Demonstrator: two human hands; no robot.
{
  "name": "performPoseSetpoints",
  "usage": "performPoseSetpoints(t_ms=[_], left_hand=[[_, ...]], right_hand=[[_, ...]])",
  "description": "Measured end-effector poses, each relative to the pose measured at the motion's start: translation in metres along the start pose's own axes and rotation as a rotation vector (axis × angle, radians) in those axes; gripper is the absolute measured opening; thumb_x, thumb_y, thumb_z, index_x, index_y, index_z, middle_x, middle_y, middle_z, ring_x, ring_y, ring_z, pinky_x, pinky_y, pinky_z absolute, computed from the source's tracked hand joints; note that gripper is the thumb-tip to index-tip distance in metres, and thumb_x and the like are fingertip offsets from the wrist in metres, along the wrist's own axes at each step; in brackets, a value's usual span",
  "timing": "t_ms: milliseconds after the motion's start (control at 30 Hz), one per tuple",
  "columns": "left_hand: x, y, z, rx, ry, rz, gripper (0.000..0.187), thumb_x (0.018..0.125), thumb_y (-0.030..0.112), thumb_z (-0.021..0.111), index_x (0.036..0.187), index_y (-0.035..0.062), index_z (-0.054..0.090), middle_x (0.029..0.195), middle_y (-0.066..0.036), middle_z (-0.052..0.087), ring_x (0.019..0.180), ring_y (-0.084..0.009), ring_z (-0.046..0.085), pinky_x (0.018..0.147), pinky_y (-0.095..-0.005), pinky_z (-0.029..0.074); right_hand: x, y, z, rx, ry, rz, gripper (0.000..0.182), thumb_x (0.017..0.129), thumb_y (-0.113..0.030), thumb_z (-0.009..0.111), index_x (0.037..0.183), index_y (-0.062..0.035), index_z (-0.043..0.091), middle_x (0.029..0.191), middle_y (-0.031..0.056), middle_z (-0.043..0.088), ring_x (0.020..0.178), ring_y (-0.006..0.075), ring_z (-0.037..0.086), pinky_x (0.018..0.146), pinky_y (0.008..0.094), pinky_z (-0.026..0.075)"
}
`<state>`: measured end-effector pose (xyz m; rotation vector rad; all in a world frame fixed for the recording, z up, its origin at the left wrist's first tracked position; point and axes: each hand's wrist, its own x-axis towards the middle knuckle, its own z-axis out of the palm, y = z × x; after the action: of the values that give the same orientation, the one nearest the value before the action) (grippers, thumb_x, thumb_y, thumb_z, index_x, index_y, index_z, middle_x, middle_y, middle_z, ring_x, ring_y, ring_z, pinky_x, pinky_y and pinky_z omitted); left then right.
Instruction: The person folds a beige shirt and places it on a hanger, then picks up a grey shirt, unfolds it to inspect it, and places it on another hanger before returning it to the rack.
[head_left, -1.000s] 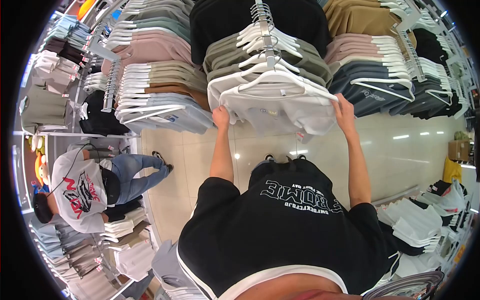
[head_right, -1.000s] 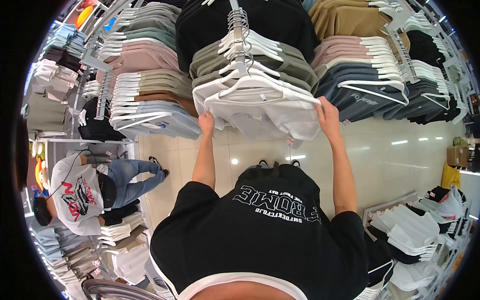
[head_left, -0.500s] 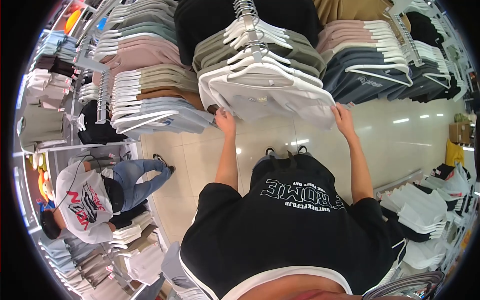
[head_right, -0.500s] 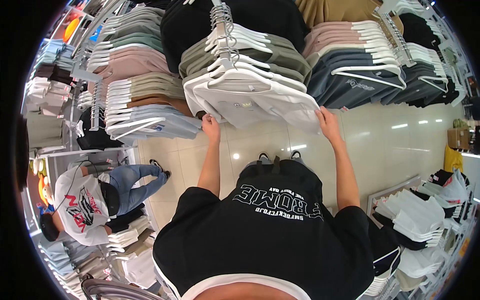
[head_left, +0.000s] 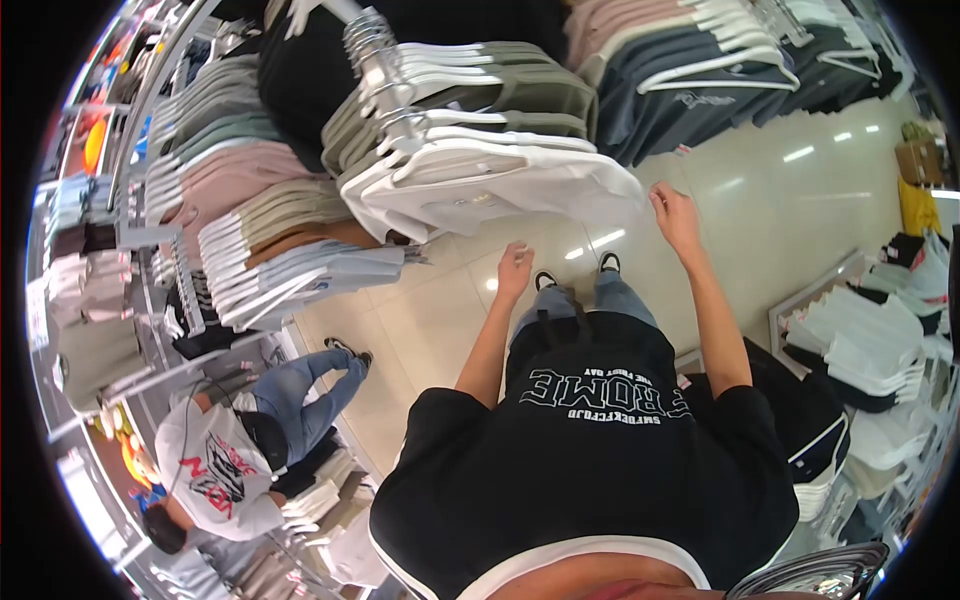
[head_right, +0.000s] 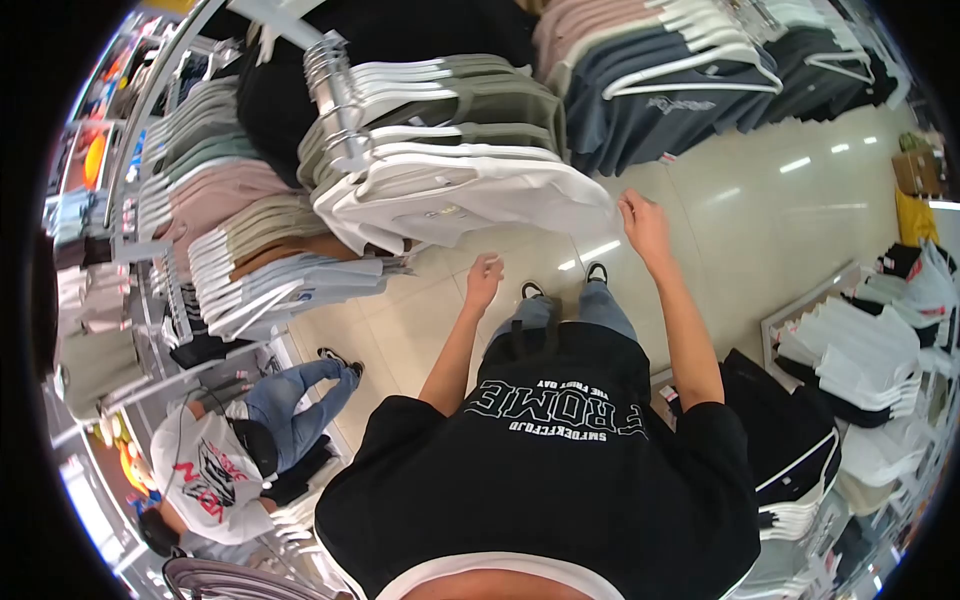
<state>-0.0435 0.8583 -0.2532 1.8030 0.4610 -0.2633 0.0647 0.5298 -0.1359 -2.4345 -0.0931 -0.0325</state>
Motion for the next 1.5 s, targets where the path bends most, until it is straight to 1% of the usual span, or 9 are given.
performPoseSetpoints(t_ms=[233, 367, 567, 633, 733, 867, 1000, 1233, 1500], left_hand=[[0.024, 0.128, 0.055, 0.058, -0.154, 0.333, 0.04, 0.096, 0.03, 0.057, 0.123, 0.0016, 0.055, 0.11, -0.01, 0.064, 0.098, -0.0174, 0.061, 0.084, -0.0301, 0.047], [0.05, 0.114, 0.086, -0.076, -0.277, 0.253, 0.031, 0.097, 0.02, 0.055, 0.118, -0.0017, 0.054, 0.104, -0.012, 0.063, 0.098, -0.0176, 0.06, 0.083, -0.0302, 0.049], [0.074, -0.004, 0.121, 0.379, -0.451, -0.149, 0.032, 0.091, 0.024, 0.053, 0.064, 0.0069, 0.054, 0.051, -0.005, 0.05, 0.042, -0.0164, 0.046, 0.039, -0.0323, 0.036], [0.066, -0.027, 0.118, 0.644, -0.571, -0.281, 0.033, 0.09, 0.024, 0.055, 0.064, 0.0045, 0.054, 0.05, -0.007, 0.05, 0.04, -0.0185, 0.047, 0.037, -0.0341, 0.039], [0.08, -0.039, 0.125, 0.807, -0.847, 0.138, 0.025, 0.088, 0.022, 0.054, 0.072, 0.0033, 0.057, 0.052, -0.006, 0.047, 0.04, -0.0176, 0.044, 0.037, -0.0329, 0.035], [0.097, -0.01, 0.174, 0.817, -0.844, 0.027, 0.019, 0.085, 0.02, 0.053, 0.079, 0.003, 0.058, 0.053, -0.005, 0.044, 0.041, -0.0168, 0.041, 0.037, -0.0318, 0.031], [0.147, 0.007, 0.263, 0.526, -0.736, -0.446, 0.021, 0.084, 0.024, 0.055, 0.084, 0.0035, 0.061, 0.055, -0.003, 0.047, 0.043, -0.0148, 0.044, 0.039, -0.0304, 0.034], [0.176, 0.126, 0.495, 0.648, -0.735, -0.131, 0.016, 0.086, 0.02, 0.055, 0.086, 0.0058, 0.063, 0.063, -0.005, 0.057, 0.047, -0.0126, 0.051, 0.041, -0.0276, 0.037], [0.231, 0.198, 0.691, 0.609, -0.808, -0.32, 0.018, 0.085, 0.019, 0.055, 0.099, 0.007, 0.058, 0.065, -0.005, 0.057, 0.049, -0.0121, 0.052, 0.039, -0.0262, 0.034]], right_hand=[[-0.066, 0.108, 0.017, 0.037, -0.229, 0.348, 0.031, 0.087, -0.029, 0.065, 0.112, -0.0125, 0.061, 0.088, 0.0145, 0.07, 0.086, 0.0333, 0.067, 0.076, 0.0443, 0.051], [-0.14, 0.191, 0.023, 0.048, -0.222, 0.491, 0.033, 0.087, -0.039, 0.061, 0.096, -0.0069, 0.063, 0.09, 0.0206, 0.068, 0.086, 0.0401, 0.064, 0.076, 0.0471, 0.051], [-0.28, 0.311, 0.045, 0.061, -0.155, 0.949, 0.043, 0.085, -0.04, 0.058, 0.094, 0.0015, 0.066, 0.086, 0.0212, 0.068, 0.076, 0.0365, 0.066, 0.075, 0.0449, 0.053], [-0.303, 0.323, 0.029, 0.219, -0.224, 1.142, 0.041, 0.086, -0.036, 0.058, 0.095, 0.0021, 0.066, 0.079, 0.0184, 0.069, 0.065, 0.0283, 0.067, 0.066, 0.0401, 0.054], [-0.316, 0.323, -0.001, 0.427, -0.006, 1.322, 0.034, 0.087, -0.03, 0.06, 0.096, 0.0018, 0.067, 0.075, 0.0146, 0.07, 0.059, 0.0211, 0.067, 0.056, 0.0338, 0.054], [-0.313, 0.345, -0.027, 0.551, 0.212, 1.357, 0.029, 0.087, -0.025, 0.062, 0.097, 0.0019, 0.066, 0.076, 0.013, 0.07, 0.06, 0.0195, 0.067, 0.053, 0.0314, 0.053], [-0.289, 0.361, -0.054, 0.658, 0.361, 1.411, 0.028, 0.089, -0.024, 0.062, 0.101, 0.0014, 0.065, 0.078, 0.0128, 0.07, 0.061, 0.0194, 0.067, 0.055, 0.0311, 0.053], [-0.265, 0.416, -0.078, 0.852, 0.559, 1.429, 0.028, 0.09, -0.025, 0.061, 0.104, -0.0004, 0.064, 0.08, 0.0122, 0.069, 0.061, 0.0179, 0.065, 0.054, 0.0303, 0.052], [-0.253, 0.498, -0.157, 0.939, 0.643, 1.673, 0.031, 0.09, -0.026, 0.061, 0.104, 0.0014, 0.063, 0.079, 0.0122, 0.068, 0.058, 0.0169, 0.064, 0.052, 0.0314, 0.052]])
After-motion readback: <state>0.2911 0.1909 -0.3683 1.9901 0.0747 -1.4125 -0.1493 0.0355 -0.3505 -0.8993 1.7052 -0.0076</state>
